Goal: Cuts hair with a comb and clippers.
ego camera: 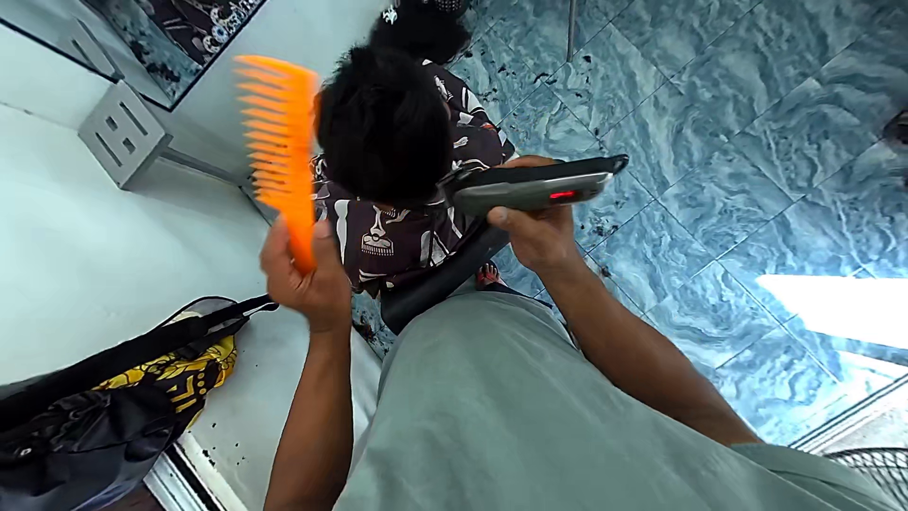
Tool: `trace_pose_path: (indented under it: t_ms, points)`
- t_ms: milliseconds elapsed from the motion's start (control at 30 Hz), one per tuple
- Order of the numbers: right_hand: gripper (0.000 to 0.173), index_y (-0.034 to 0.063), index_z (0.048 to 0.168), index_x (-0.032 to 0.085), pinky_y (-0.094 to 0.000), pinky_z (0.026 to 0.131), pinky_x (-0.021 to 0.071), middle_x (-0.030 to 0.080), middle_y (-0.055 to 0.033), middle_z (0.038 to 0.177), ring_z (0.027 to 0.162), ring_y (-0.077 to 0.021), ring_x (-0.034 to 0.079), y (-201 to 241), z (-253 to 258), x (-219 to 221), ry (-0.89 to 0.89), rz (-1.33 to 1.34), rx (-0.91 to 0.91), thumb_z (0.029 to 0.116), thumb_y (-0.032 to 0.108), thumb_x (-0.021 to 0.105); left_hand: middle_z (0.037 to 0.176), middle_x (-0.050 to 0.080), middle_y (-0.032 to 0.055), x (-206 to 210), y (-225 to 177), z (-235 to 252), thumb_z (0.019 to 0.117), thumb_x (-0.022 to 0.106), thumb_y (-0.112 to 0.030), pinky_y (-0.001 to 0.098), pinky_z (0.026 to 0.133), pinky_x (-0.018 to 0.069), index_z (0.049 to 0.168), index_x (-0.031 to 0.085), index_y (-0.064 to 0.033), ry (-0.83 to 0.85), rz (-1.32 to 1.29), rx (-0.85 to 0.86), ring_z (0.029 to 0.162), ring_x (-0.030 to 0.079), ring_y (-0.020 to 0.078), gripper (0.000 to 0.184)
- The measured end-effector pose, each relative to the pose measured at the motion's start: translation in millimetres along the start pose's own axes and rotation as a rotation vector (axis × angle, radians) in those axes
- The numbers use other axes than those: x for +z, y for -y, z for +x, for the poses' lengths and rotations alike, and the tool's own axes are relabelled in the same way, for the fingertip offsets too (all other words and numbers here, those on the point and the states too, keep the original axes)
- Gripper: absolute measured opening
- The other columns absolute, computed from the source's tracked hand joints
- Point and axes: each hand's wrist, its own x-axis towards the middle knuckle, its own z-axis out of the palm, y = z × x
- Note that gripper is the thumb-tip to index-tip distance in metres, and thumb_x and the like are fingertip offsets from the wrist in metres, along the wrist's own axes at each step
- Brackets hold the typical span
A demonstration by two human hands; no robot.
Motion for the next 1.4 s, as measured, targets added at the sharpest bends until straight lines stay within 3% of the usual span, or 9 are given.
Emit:
trace_pose_path:
  t_ms: [33,100,233,633,867,1067,1167,1267,1400]
  points:
    - [0.052,0.0069,0.127,0.060,-0.0455,0.094,0.0596,0.070,-0.0089,0.116,0.106,-0.0224,0.069,-0.4,-6.0,-12.3,-0.113,0.075,0.045,0.0815,0.008,0.086,0.115,0.067,0.0125,-3.0,-0.7,-5.2,0.1018,0.066,-0.021,0.0344,0.089,0.0581,0.130,0.060,0.0022,0.021,0.004,0.013,0.102,0.067,0.0161,0.037]
    - [0.054,0.0088,0.128,0.057,-0.0509,0.093,0.0594,0.069,-0.0110,0.116,0.105,-0.0270,0.069,-8.7,-12.9,-33.2,-0.305,0.200,0.112,0.0817,0.007,0.085,0.105,0.065,0.0205,-0.4,8.2,-34.2,0.0995,0.067,-0.026,0.0457,0.088,0.0533,0.127,0.062,0.0010,0.226,0.111,0.166,0.097,0.064,0.0299,0.039]
    - [0.055,0.0055,0.132,0.049,-0.0555,0.096,0.0577,0.066,-0.0159,0.118,0.108,-0.0326,0.068,-35.1,-9.2,-40.4,-0.422,0.343,0.178,0.0852,-0.003,0.076,0.080,0.069,0.0081,32.5,35.7,-62.5,0.0955,0.072,-0.028,0.0457,0.083,0.0471,0.120,0.075,-0.0119,0.429,0.257,0.439,0.077,0.063,0.0256,0.030]
    - [0.052,0.0052,0.124,0.056,-0.0522,0.093,0.0597,0.070,-0.0137,0.114,0.105,-0.0289,0.071,-49.2,-2.0,-17.3,-0.311,0.452,0.099,0.0801,-0.006,0.081,0.077,0.062,0.0068,23.2,5.0,-13.8,0.0939,0.076,-0.026,0.0410,0.084,0.0413,0.119,0.076,-0.0108,0.206,0.314,0.500,0.076,0.057,0.0224,0.030]
    - [0.053,0.0055,0.124,0.056,-0.0521,0.092,0.0602,0.070,-0.0140,0.113,0.105,-0.0291,0.070,-48.2,0.3,-6.2,-0.252,0.439,0.070,0.0789,-0.008,0.081,0.076,0.062,0.0065,22.3,4.6,-14.6,0.0936,0.076,-0.025,0.0414,0.084,0.0414,0.120,0.076,-0.0118,0.190,0.316,0.504,0.076,0.057,0.0224,0.029]
    - [0.060,0.0082,0.129,0.052,-0.0422,0.092,0.0603,0.067,-0.0092,0.115,0.106,-0.0215,0.068,-46.7,-9.1,7.0,-0.112,0.331,0.045,0.0783,-0.008,0.081,0.077,0.063,0.0063,23.4,10.4,-15.1,0.0943,0.074,-0.026,0.0415,0.086,0.0408,0.121,0.076,-0.0132,0.240,0.282,0.497,0.078,0.057,0.0228,0.030]
    - [0.057,0.0091,0.127,0.055,-0.0481,0.089,0.0610,0.069,-0.0108,0.114,0.104,-0.0257,0.070,-46.5,-12.6,-2.4,-0.191,0.351,0.038,0.0798,-0.006,0.082,0.078,0.065,0.0051,20.9,21.6,-14.2,0.0954,0.071,-0.030,0.0448,0.088,0.0408,0.121,0.077,-0.0167,0.409,0.261,0.452,0.080,0.059,0.0233,0.029]
    - [0.054,0.0092,0.124,0.056,-0.0544,0.090,0.0608,0.070,-0.0115,0.112,0.103,-0.0292,0.071,-45.1,-8.3,-8.6,-0.272,0.356,0.043,0.0797,-0.004,0.083,0.078,0.065,0.0057,18.5,24.5,-10.9,0.0939,0.075,-0.028,0.0439,0.088,0.0408,0.120,0.077,-0.0150,0.323,0.233,0.448,0.079,0.058,0.0225,0.029]
    - [0.053,0.0086,0.124,0.057,-0.0494,0.089,0.0611,0.070,-0.0105,0.111,0.103,-0.0258,0.070,-38.4,-0.5,1.2,-0.227,0.327,0.003,0.0792,-0.005,0.082,0.078,0.063,0.0065,17.3,16.6,-3.6,0.0928,0.077,-0.027,0.0427,0.089,0.0407,0.119,0.076,-0.0130,0.216,0.214,0.474,0.081,0.057,0.0231,0.030]
